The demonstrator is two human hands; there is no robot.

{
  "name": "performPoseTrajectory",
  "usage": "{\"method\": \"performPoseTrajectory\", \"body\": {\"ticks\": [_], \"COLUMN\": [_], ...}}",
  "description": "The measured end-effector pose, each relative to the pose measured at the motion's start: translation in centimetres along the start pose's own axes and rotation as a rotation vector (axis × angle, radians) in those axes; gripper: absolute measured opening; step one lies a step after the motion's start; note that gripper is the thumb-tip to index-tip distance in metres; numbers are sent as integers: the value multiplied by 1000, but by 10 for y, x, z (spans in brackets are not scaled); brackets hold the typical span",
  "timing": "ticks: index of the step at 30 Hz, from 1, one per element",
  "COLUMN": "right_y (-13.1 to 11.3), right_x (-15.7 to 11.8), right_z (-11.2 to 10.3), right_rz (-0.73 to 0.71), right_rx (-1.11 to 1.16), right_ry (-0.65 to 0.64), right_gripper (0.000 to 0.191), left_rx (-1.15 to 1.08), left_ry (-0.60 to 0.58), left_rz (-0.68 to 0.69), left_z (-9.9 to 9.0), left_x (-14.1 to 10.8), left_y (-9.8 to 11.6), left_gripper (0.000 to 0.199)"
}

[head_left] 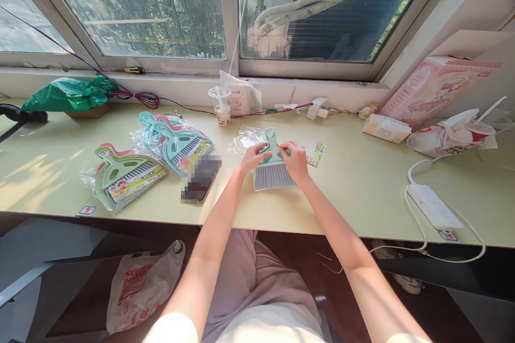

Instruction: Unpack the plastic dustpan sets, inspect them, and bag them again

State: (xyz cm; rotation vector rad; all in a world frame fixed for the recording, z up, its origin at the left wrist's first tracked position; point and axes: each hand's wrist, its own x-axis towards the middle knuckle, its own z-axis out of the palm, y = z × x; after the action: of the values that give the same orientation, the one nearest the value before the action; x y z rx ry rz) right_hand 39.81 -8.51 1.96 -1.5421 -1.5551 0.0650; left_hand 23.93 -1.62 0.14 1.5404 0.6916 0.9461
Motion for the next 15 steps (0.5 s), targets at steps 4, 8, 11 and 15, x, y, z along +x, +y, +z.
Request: {"method": "performPoseTrajectory", "body": {"ticks": [4,8,11,15], "right_y": [3,19,27,29], "right_x": [9,25,29,24], "right_z": [-2,-3,2,8], "right_rz": [58,190,300,424], "right_rx": [-60,350,495,397], "right_ry": [-12,-427,-441,-316], "right_gripper": [38,49,43,39], "left_rx": [38,57,79,139], "left_ry": [56,-48,-61,-86], "left_rz": [-18,7,-2,-12], "left_z": [-1,3,6,7], "left_x": [1,0,0,0], "left_y": [-3,-1,-1,-2], "left_gripper": [49,43,41,39]}}
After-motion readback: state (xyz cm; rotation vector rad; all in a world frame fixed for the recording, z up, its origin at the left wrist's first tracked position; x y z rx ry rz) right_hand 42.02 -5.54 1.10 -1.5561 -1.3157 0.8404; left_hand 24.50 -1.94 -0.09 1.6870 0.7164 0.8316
